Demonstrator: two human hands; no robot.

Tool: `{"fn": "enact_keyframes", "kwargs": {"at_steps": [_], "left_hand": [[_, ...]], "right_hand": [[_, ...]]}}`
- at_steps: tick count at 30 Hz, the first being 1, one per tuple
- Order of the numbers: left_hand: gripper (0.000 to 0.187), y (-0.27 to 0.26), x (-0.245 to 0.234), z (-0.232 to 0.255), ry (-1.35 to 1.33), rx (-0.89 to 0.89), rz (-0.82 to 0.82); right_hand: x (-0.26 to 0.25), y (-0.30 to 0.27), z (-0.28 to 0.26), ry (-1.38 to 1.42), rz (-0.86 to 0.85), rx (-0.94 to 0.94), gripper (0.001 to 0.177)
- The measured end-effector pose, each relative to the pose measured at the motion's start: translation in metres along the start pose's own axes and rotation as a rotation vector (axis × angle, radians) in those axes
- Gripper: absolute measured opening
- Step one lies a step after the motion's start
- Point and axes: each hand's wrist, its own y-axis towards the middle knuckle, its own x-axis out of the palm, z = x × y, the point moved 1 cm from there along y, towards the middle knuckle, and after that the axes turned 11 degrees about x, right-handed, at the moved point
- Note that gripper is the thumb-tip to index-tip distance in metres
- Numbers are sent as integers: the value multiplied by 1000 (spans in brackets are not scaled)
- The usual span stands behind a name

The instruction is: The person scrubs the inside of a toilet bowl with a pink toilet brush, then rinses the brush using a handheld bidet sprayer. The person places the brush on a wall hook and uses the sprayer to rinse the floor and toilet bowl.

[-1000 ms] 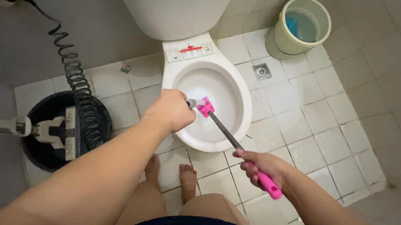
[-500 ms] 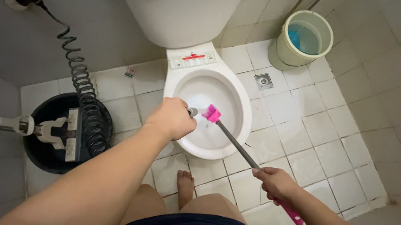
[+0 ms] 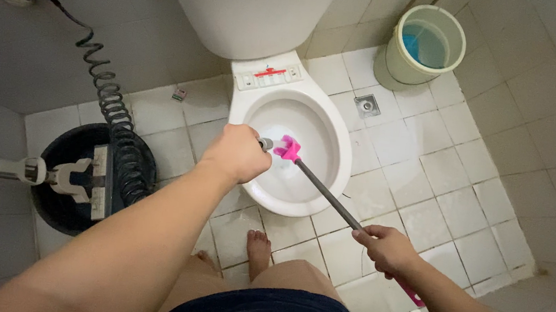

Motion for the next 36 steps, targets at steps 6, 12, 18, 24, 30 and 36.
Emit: {"fn": "enact_keyframes", "kwargs": {"at_steps": [6,12,18,24,30,36], "left_hand": [[32,6,1,-4,9,14,8],[32,18,2,-3,26,29,9],[45,21,-4,8,52,39,-2],[53,45,8,2,112,76,-8],[44,47,6,8,126,63,-16],[33,50,11,4,128,41,-27]], "right_hand": [[-3,-5,1,47,-34,-50,47],[-3,0,2,-247,166,-148,50],[-11,-19,-2,-295,243,-148,47],[-19,-46,-14,-413,268,-57,48],[-24,-58,-16,-332,256,-59,51],[-11,-11,2,124,5,23,40]]}}
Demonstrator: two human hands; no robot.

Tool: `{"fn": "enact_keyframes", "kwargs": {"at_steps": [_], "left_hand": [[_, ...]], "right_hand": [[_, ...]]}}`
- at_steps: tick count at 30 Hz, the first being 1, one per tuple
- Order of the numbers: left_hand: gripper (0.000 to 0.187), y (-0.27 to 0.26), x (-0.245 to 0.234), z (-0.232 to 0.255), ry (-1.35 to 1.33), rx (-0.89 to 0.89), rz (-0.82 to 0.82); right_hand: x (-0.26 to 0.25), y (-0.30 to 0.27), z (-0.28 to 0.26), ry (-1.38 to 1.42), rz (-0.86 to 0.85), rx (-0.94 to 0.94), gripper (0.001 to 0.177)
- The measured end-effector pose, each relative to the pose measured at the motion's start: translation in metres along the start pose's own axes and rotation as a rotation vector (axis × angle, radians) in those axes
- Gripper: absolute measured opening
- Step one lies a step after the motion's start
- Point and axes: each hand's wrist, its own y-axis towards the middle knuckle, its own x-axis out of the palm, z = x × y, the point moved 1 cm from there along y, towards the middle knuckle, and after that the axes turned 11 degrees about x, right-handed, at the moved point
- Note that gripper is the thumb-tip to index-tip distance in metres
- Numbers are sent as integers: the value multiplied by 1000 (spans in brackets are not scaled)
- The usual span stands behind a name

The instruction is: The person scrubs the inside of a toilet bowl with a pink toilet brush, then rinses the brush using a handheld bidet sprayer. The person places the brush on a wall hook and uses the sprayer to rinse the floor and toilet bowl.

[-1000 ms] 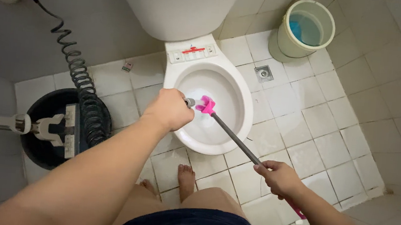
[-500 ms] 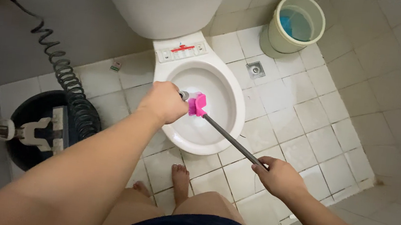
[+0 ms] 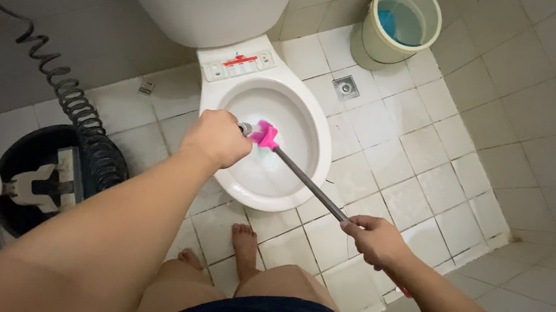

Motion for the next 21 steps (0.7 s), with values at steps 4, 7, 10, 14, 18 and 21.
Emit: {"fn": "enact_keyframes", "kwargs": {"at_steps": [4,7,10,14,18,21], "left_hand": [[32,1,3,-7,-20,-17,6],[31,2,0,-5,-39,-13,13],[31,2,-2,-5,-75,-35,13],[31,4,-3,-3,-47,-8,18],[32,0,-5,6,-29,-26,-7],[33,0,-2,5,-24,-17,-13]], "right_hand": [[-1,-14,-3,158,-139,-22,41],[-3,-21,-7,83,-106,8,48],[-1,-17,-3,82,-103,-7,44],[1,-7,9,-16,-43,-3,45],[2,-3,15,-9,-50,-45,48],[1,-18,7,-74,-10,-8,48]]}}
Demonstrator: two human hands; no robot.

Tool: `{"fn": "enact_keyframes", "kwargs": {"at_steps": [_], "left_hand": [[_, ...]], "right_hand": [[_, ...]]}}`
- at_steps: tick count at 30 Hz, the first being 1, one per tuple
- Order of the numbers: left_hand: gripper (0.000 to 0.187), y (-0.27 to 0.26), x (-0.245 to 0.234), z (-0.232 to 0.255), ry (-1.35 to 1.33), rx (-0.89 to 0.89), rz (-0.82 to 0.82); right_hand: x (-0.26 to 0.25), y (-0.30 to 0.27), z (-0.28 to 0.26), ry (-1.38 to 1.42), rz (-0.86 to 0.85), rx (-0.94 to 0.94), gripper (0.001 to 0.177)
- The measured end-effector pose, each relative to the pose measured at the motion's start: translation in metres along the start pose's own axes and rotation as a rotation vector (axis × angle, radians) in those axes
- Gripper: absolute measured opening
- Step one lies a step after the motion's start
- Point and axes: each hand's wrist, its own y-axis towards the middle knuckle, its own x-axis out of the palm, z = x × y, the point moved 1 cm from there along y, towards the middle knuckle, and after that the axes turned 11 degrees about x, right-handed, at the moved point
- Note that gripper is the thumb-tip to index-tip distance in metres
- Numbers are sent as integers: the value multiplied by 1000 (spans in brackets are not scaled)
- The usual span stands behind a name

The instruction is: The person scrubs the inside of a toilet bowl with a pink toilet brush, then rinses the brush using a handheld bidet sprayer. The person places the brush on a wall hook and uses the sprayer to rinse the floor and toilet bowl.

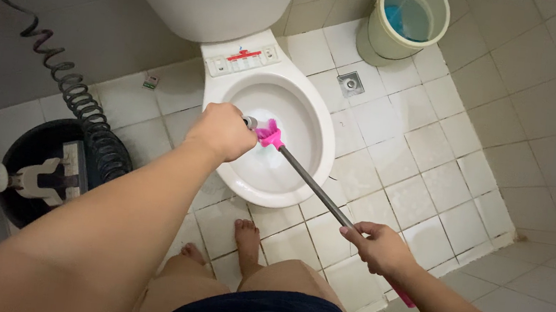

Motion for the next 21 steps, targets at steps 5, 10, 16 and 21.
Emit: {"fn": "enact_keyframes", "kwargs": {"at_steps": [5,10,16,21], "left_hand": [[33,-1,5,-7,-35,19,18],[33,-5,3,-8,-54,1,18],[32,-5,2,-14,-15,12,12],[31,-8,4,-12,-25,9,12]], "right_hand": [[4,13,4,70,-34,-7,45],[4,9,4,232,-118,-61,46],[7,4,-2,181,-101,0,42],[9,1,-8,195,-156,-68,46]]}}
